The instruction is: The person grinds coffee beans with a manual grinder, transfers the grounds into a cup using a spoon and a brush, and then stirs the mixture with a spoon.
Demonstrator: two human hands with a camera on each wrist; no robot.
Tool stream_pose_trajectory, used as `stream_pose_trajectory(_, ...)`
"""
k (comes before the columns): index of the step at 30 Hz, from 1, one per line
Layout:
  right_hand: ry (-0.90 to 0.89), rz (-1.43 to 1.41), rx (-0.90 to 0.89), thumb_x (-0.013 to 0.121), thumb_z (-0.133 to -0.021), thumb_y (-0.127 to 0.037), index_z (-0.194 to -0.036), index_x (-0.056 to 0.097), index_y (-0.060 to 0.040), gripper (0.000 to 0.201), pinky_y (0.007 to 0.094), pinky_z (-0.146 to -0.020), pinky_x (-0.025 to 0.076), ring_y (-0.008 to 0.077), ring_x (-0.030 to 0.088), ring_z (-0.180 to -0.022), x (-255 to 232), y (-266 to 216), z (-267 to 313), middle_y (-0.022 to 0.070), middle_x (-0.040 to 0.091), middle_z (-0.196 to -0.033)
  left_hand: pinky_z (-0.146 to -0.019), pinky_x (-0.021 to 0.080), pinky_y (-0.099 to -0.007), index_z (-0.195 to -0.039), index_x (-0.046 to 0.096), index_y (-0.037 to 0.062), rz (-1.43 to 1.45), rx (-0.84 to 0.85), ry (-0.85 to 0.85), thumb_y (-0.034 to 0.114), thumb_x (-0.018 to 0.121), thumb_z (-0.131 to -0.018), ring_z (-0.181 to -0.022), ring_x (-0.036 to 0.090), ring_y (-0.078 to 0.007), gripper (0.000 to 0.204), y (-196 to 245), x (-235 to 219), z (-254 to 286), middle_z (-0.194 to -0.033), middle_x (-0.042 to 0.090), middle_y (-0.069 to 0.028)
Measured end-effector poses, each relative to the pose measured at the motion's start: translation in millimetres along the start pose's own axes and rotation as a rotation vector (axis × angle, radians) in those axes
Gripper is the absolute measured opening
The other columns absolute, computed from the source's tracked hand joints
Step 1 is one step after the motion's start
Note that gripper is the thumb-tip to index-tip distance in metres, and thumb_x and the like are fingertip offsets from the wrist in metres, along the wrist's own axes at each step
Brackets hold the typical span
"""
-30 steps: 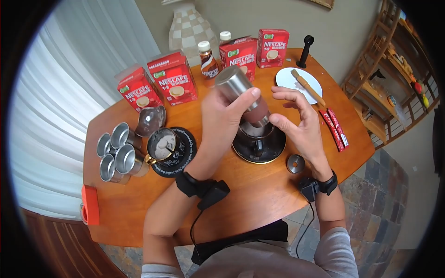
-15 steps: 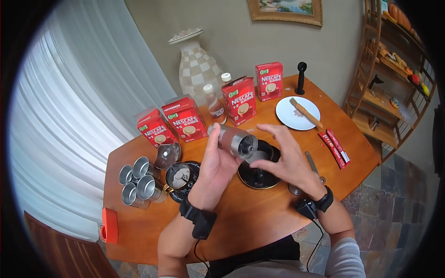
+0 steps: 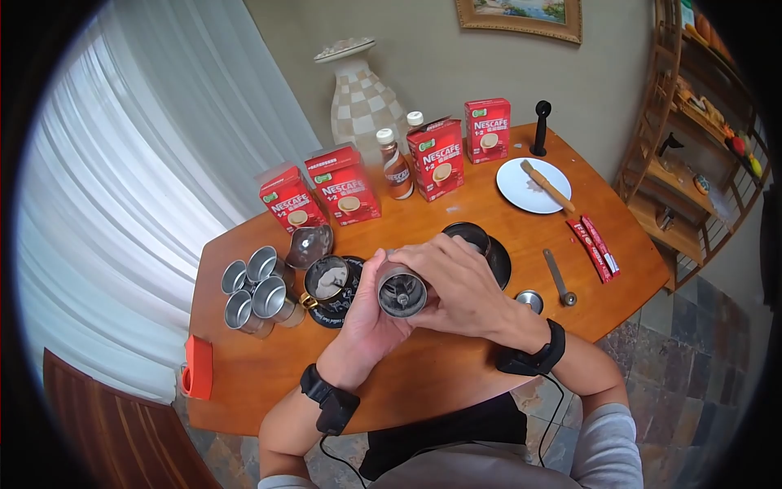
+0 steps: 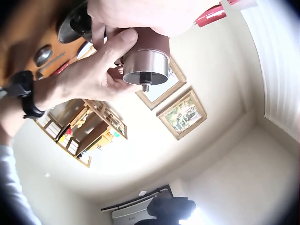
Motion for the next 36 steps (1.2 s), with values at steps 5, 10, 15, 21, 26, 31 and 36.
stream_pose_trajectory(5, -0.058, -0.027, 0.185, 0.089, -0.070, -0.025, -0.122, 0.066, -0.0034, 0.060, 0.0436, -0.083, 0.056, 0.0359, 0.067, -0.098, 12.5, 6.9, 1.2, 0.0144, 0.072, -0.111, -0.094, 0.061, -0.0499, -0.131, 0.059, 0.0029, -0.358, -0.198, 0.017, 0.067, 0.033, -0.108, -0.109, 0.073, -0.0328, 0.073, -8.1, -49.1, 15.3, -0.130, 0.067, -0.0196)
stream_pose_trajectory(10, -0.264, -0.086, 0.456, 0.084, -0.080, -0.029, -0.119, 0.066, 0.0005, 0.052, 0.0464, -0.080, 0.057, 0.0409, 0.070, -0.090, 38.4, 20.6, 10.7, 0.0200, 0.073, -0.100, -0.075, 0.060, -0.0260, -0.144, 0.033, 0.0003, -0.916, 0.251, 0.275, 0.011, 0.071, -0.100, -0.084, 0.069, -0.0132, 0.059, 9.4, -70.3, 41.2, -0.106, 0.063, -0.0090)
stream_pose_trajectory(15, -0.276, -0.124, 0.483, 0.084, -0.082, -0.033, -0.117, 0.067, 0.0016, 0.052, 0.0482, -0.078, 0.057, 0.0431, 0.071, -0.087, 44.6, 19.8, 13.3, 0.0219, 0.074, -0.097, -0.076, 0.055, -0.0253, -0.142, 0.039, 0.0005, -1.308, 0.565, 0.239, 0.004, 0.079, -0.091, -0.084, 0.063, -0.0082, 0.066, 14.2, -33.2, 41.1, -0.115, 0.064, -0.0082)
stream_pose_trajectory(21, -0.043, -0.107, 0.433, 0.083, -0.087, -0.035, -0.118, 0.071, 0.0008, 0.049, 0.0411, -0.068, 0.057, 0.0341, 0.072, -0.075, 2.1, 26.0, 2.5, 0.0175, 0.075, -0.091, -0.068, 0.053, -0.0300, -0.122, 0.057, 0.0018, -1.361, 0.626, 0.285, 0.011, 0.086, -0.084, -0.071, 0.060, -0.0105, 0.049, 20.0, -26.2, 17.8, -0.089, 0.066, -0.0030)
stream_pose_trajectory(26, 0.259, -0.215, 0.504, 0.078, -0.094, -0.028, -0.104, 0.076, -0.0036, 0.027, 0.0295, -0.058, 0.051, 0.0165, 0.063, -0.058, -27.5, 62.4, 11.7, 0.0104, 0.074, -0.078, -0.057, 0.051, -0.0287, -0.115, 0.054, 0.0010, -1.290, 0.627, 0.430, 0.015, 0.084, -0.087, -0.061, 0.060, -0.0120, 0.044, 31.3, -31.6, -17.5, -0.073, 0.064, -0.0034)
stream_pose_trajectory(31, 0.337, -0.095, 0.526, 0.075, -0.097, -0.026, -0.096, 0.077, -0.0041, 0.022, 0.0315, -0.056, 0.049, 0.0182, 0.063, -0.058, -44.2, 80.3, 20.7, 0.0092, 0.073, -0.074, -0.051, 0.053, -0.0266, -0.117, 0.045, 0.0027, -1.061, 0.576, 0.473, 0.010, 0.077, -0.091, -0.060, 0.061, -0.0118, 0.042, 42.7, -32.3, -50.2, -0.085, 0.064, -0.0069)
stream_pose_trajectory(36, 0.387, -0.052, 0.482, 0.073, -0.098, -0.025, -0.095, 0.076, -0.0041, 0.021, 0.0331, -0.055, 0.048, 0.0205, 0.064, -0.058, -46.8, 78.6, 20.9, 0.0101, 0.071, -0.072, -0.049, 0.055, -0.0262, -0.121, 0.044, 0.0049, -0.952, 0.595, 0.535, 0.004, 0.071, -0.093, -0.064, 0.063, -0.0118, 0.039, 58.0, -32.5, -67.7, -0.093, 0.063, -0.0073)
Point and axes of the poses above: each hand's wrist, its own z-axis away from the middle knuckle, its own x-axis out of the palm, y = z × x, the point moved 6 cm from there along -z, towards the middle knuckle
